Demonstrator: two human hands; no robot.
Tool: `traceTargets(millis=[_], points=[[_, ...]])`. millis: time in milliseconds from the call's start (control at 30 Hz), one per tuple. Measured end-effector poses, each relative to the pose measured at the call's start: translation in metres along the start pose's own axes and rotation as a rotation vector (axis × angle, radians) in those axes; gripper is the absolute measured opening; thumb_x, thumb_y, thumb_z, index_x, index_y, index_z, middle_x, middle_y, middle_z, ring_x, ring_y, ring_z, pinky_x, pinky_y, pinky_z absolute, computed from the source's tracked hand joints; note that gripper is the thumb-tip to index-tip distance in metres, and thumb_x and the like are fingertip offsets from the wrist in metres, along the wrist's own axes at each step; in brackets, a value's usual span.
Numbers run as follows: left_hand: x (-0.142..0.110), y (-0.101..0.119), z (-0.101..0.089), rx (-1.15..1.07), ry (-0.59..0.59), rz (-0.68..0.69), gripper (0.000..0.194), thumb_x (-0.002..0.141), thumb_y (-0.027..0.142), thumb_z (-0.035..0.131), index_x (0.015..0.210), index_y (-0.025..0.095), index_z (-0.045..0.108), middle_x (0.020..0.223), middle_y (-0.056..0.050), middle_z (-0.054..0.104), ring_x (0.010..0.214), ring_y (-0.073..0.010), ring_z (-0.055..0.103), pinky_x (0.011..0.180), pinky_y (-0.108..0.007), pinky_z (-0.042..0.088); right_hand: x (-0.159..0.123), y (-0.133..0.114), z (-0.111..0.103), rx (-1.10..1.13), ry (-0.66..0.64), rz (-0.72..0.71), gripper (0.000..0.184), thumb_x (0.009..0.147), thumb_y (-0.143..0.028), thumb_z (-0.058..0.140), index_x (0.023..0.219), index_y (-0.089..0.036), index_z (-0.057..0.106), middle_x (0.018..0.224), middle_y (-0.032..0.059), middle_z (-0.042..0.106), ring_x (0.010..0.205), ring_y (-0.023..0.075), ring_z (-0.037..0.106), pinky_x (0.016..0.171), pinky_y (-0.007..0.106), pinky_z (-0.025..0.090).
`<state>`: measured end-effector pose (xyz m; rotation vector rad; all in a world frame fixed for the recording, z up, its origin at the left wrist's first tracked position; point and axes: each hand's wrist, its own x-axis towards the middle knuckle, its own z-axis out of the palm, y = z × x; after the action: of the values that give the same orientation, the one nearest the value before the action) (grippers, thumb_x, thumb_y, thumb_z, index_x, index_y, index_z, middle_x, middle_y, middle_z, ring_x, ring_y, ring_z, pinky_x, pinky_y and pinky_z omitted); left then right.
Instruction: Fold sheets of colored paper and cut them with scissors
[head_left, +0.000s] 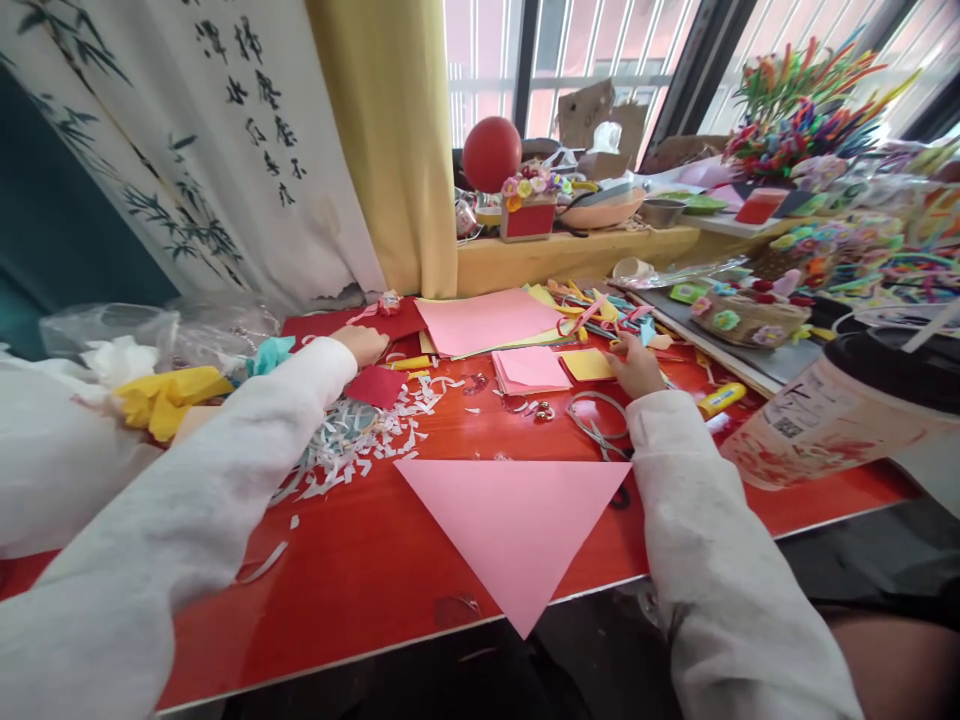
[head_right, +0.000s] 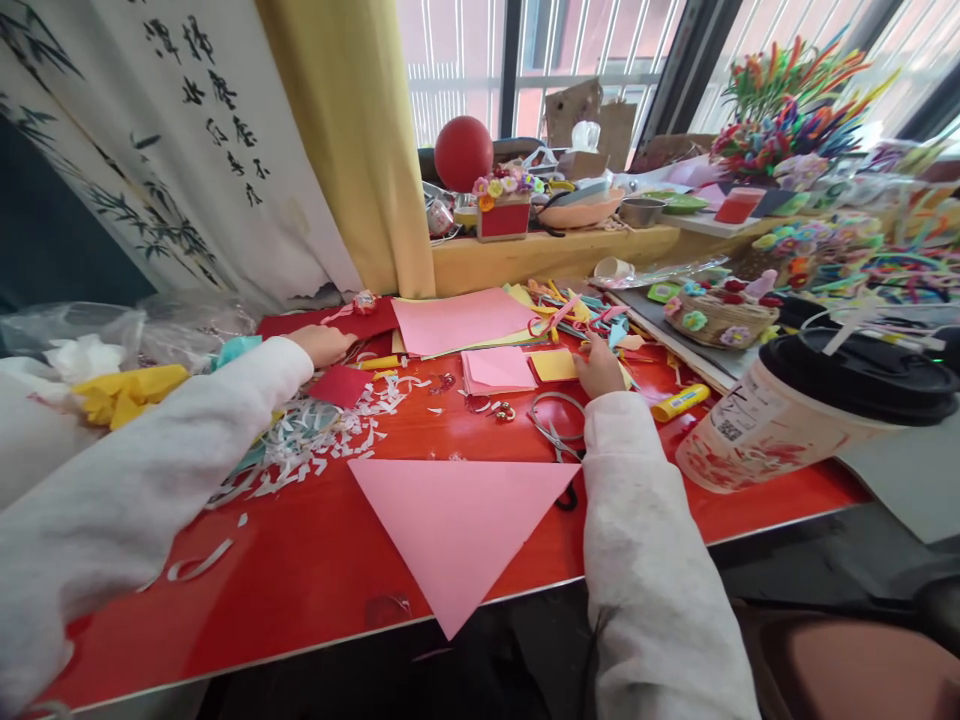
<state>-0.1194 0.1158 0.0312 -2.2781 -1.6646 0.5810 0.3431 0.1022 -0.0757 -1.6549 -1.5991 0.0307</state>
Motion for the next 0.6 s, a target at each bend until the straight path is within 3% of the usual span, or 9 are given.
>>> traceTargets(millis=[100,167,267,367,467,600], points=[[-0.006,-0.006,-0.004,-0.001,0.085,-0.001,0.056,0.084,0.011,0.025,0.139,0.022,0.022,0.117,-0.016,0.057,0.102,-0.0284,0.058,0.081,-0.040,0.043,0.000,0.000,0.001,-0.008,-0.010,0.005,0.053,0.071,-0.021,0.052,0.122,-0.009,0.046,0.098,0.0156,0.065,0.093,0.0281,0.060,0.085,0.043,0.045],[-0.011,-0.011,-0.005,0.000,0.149,0.035,0.060,0.085,0.009,0.023,0.140,0.031,0.015,0.129,-0.013,0.048,0.102,-0.0269,0.058,0.080,-0.040,0.043,0.000,0.001,0.001,-0.010,-0.014,0.005,0.053,0.071,-0.021,0.052,0.122,-0.010,0.046,0.096,0.0148,0.065,0.091,0.0275,0.060,0.084,0.043,0.045],[-0.013,-0.019,-0.004,-0.020,0.216,0.028,0.053,0.085,0.013,0.027,0.133,0.034,0.033,0.133,-0.009,0.044,0.101,-0.0262,0.058,0.081,-0.039,0.043,0.000,0.002,0.001,-0.009,-0.010,0.002,0.053,0.072,-0.022,0.052,0.123,-0.012,0.046,0.098,0.0128,0.065,0.091,0.0257,0.060,0.084,0.041,0.046],[-0.011,-0.030,-0.003,-0.047,0.217,-0.024,0.043,0.082,0.015,0.034,0.120,0.028,0.049,0.124,-0.008,0.054,0.099,-0.0258,0.059,0.081,-0.036,0.043,0.000,0.003,-0.002,-0.014,-0.011,0.003,0.053,0.072,-0.022,0.052,0.124,-0.013,0.045,0.098,0.0121,0.064,0.092,0.0252,0.060,0.084,0.041,0.045],[-0.012,-0.042,-0.005,-0.074,0.206,-0.065,0.044,0.079,0.015,0.037,0.118,0.029,0.051,0.119,-0.004,0.058,0.099,-0.0236,0.058,0.080,-0.032,0.043,0.002,0.002,-0.006,-0.025,-0.012,0.019,0.054,0.073,-0.024,0.054,0.125,-0.013,0.044,0.099,0.0122,0.064,0.091,0.0257,0.060,0.083,0.041,0.046],[-0.016,-0.056,-0.014,-0.125,0.288,-0.130,0.052,0.075,0.015,0.043,0.125,0.030,0.046,0.126,-0.004,0.054,0.110,-0.0255,0.051,0.085,-0.035,0.040,0.004,-0.001,-0.006,-0.027,-0.024,-0.005,0.053,0.074,-0.023,0.053,0.125,-0.013,0.044,0.099,0.0123,0.064,0.093,0.0260,0.059,0.085,0.041,0.045]])
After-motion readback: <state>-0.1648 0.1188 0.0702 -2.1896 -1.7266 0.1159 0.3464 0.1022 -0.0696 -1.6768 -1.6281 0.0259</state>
